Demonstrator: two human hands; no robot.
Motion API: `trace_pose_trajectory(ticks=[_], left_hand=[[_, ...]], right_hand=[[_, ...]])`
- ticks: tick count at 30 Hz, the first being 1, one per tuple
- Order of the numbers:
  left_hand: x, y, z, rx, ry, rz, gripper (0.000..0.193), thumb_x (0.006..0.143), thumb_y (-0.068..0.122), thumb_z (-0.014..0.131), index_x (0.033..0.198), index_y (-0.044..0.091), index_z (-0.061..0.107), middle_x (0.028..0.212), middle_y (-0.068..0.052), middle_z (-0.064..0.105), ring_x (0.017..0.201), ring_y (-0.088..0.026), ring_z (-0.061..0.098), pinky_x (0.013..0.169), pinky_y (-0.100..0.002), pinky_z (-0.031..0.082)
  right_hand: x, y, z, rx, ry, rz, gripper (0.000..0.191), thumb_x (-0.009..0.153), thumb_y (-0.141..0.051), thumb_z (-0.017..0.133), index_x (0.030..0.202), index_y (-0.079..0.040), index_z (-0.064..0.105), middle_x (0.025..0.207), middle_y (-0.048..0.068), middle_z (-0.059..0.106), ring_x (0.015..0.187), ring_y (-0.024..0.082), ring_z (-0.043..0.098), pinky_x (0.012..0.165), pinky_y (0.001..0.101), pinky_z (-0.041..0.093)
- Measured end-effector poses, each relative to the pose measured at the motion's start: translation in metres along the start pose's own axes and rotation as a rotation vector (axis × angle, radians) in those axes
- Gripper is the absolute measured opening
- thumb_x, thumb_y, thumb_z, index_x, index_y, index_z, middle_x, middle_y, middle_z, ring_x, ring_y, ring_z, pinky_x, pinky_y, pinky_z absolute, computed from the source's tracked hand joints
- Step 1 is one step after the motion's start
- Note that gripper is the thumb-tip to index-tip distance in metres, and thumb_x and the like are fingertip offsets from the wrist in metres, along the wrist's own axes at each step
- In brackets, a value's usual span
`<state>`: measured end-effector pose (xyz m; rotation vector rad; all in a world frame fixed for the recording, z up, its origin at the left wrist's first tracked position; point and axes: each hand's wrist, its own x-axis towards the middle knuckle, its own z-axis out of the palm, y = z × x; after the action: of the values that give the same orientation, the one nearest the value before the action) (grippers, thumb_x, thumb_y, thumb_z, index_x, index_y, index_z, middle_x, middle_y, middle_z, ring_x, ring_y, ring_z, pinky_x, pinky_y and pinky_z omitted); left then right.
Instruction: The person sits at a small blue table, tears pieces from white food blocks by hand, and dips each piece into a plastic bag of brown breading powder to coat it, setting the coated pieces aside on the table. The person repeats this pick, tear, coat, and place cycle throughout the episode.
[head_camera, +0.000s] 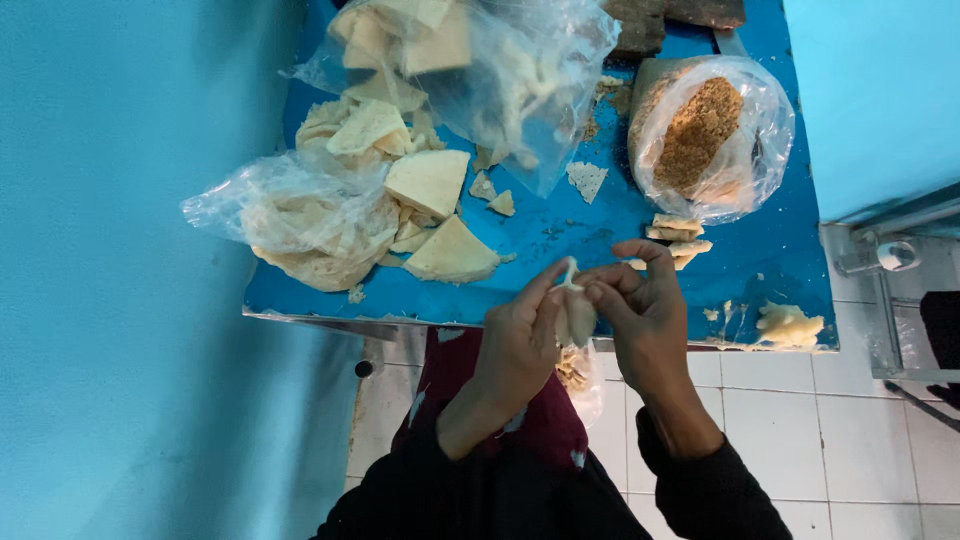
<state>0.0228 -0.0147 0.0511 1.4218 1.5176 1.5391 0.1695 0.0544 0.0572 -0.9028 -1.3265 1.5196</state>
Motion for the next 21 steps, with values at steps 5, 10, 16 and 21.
trace_pose_trajectory(ticks=[5,10,16,21], left_hand=[[-0.004,-0.004,0.0,-0.029,-0.005,-0.035,0.023,0.104,0.012,0.059,0.123,0.001,0.065,0.093,-0.017,0.076,0.081,-0.027,0.08,0.065,-0.034,0.062],[-0.001,-0.002,-0.001,0.164,0.029,0.126,0.019,0.103,0.015,0.063,0.117,0.003,0.069,0.094,-0.016,0.076,0.081,-0.026,0.077,0.065,-0.034,0.06],[0.013,-0.004,-0.024,0.101,0.04,-0.159,0.019,0.101,0.019,0.063,0.11,0.005,0.073,0.075,-0.013,0.072,0.06,-0.027,0.072,0.055,-0.037,0.056],[0.033,-0.018,-0.062,0.467,0.23,0.12,0.018,0.104,0.013,0.06,0.116,0.001,0.068,0.103,-0.016,0.073,0.088,-0.032,0.072,0.072,-0.041,0.057]], right_hand=[[-0.006,-0.001,-0.001,0.426,-0.037,0.196,0.039,0.1,-0.005,0.06,0.135,-0.002,0.043,0.106,0.015,0.068,0.094,0.02,0.069,0.08,0.0345,0.059],[-0.017,0.003,0.005,0.007,-0.057,0.05,0.054,0.088,0.004,0.067,0.134,-0.005,0.039,0.114,0.011,0.064,0.105,0.019,0.067,0.088,0.0328,0.058],[-0.01,0.01,-0.022,0.366,0.001,0.304,0.049,0.09,0.003,0.065,0.134,-0.003,0.047,0.107,0.01,0.068,0.097,0.019,0.069,0.083,0.0321,0.057],[-0.005,0.011,-0.038,0.479,-0.036,0.295,0.047,0.099,0.003,0.066,0.142,0.001,0.048,0.099,0.009,0.066,0.092,0.016,0.067,0.082,0.0297,0.055]])
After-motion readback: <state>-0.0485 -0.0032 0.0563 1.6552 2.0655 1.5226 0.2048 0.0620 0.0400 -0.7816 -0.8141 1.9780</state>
